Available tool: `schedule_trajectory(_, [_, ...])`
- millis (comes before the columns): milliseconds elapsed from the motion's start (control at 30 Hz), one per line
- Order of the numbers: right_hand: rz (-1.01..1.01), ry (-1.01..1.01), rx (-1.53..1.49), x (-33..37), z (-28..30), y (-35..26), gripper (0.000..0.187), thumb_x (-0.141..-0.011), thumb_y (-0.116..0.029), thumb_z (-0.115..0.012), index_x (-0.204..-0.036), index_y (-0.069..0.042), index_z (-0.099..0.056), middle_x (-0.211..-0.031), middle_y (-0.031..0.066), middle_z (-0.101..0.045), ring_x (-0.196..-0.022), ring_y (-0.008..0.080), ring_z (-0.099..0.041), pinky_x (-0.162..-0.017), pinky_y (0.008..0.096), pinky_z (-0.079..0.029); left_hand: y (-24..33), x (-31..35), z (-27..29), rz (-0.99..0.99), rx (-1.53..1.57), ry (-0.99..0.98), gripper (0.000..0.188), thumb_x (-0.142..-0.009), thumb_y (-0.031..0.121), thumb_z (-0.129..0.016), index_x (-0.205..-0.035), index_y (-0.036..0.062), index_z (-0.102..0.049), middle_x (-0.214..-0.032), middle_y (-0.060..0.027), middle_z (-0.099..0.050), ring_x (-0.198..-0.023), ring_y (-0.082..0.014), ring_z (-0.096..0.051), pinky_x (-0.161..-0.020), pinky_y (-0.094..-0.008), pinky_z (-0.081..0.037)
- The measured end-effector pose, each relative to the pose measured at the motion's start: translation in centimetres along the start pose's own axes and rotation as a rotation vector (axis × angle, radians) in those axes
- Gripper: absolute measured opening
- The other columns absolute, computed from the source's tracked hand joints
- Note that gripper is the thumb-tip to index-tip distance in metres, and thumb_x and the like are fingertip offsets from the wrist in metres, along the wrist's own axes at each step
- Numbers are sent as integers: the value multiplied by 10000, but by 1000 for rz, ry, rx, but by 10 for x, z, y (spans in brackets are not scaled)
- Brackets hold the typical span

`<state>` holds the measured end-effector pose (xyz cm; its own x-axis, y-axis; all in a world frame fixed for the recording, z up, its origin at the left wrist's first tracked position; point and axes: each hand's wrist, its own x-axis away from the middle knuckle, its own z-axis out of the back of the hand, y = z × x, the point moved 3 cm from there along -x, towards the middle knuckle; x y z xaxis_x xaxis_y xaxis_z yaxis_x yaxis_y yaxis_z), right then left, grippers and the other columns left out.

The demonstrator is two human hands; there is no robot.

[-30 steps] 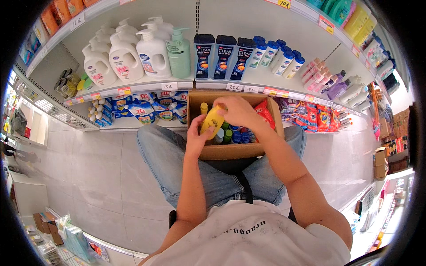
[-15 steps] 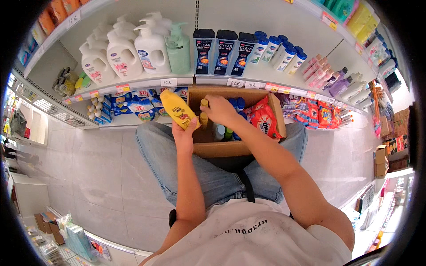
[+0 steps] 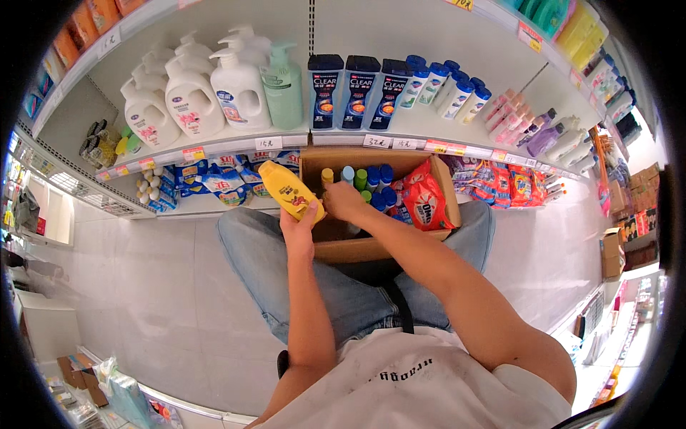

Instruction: The person sits on the floor in a store aisle and restocks shelves with various personal care products. They pick up bottles of shampoo, body wash, and deodorant from a cardboard box on their lap and place them onto the shelves. The person also handles packets of laundry detergent and tubes of hair gel, arranging them in rows.

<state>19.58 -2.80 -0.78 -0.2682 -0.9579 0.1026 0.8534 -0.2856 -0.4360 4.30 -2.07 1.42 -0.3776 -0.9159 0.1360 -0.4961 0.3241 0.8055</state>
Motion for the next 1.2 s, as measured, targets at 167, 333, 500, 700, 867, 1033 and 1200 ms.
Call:
schedule_trajectory(167, [72,134,-133,20,56,-3,302,-817,-222,-678,-1013,3,-632,-933,240,-670,-923,434,-631,-805,470,-514,-5,-1,7,-10,27,4,385,-908,51,-650,-1254,55,-482,-1121,-87,-617,-990,-253,-661,-749,-375,-572])
schedule_trajectory(333, [272,265,-257,40,136,-4,339,-875,-203,-656,-1154,-14,-616,-856,158,-681,-742,294,-662,-702,368,-519,5,4,2,18,58,-20,399,-919,76,-628,-1276,50,-450,-1108,-85,-608,-978,-268,-661,-714,-368,-565])
schedule_trajectory(500, [59,30,-595,70,195,-14,249,-945,-155,-575,-1166,-41,-594,-805,91,-642,-607,140,-581,-547,294,-475,13,13,-9,143,125,-176,430,-920,89,-598,-1313,40,-430,-1135,-115,-609,-940,-286,-665,-639,-377,-574])
schedule_trajectory(700, [141,187,-746,81,206,-10,256,-1002,-223,-517,-1161,-33,-586,-758,34,-592,-534,73,-493,-474,244,-412,5,29,-24,267,180,-389,471,-882,142,-656,-1287,40,-439,-1096,-145,-627,-889,-332,-678,-630,-411,-574])
schedule_trajectory(867, [113,320,-769,79,193,-1,323,-983,-212,-559,-1264,-54,-531,-942,54,-609,-832,107,-569,-718,252,-478,11,40,-47,278,185,-490,481,-878,100,-660,-1309,35,-458,-1152,-128,-611,-945,-291,-662,-742,-399,-569])
schedule_trajectory(1033, [151,256,-601,88,189,-20,626,-878,-158,-698,-1376,-58,-332,-1067,129,-587,-982,196,-582,-870,327,-483,14,51,-64,278,67,-454,470,-868,85,-670,-1292,29,-474,-1165,-123,-603,-994,-272,-642,-786,-406,-576])
schedule_trajectory(1200, [149,187,-639,88,233,-34,598,-871,-176,-705,-1326,-18,-352,-1080,167,-617,-1025,244,-620,-900,363,-490,22,57,-80,213,105,-459,503,-862,61,-662,-1318,35,-452,-1238,-135,-578,-1014,-285,-638,-853,-442,-562])
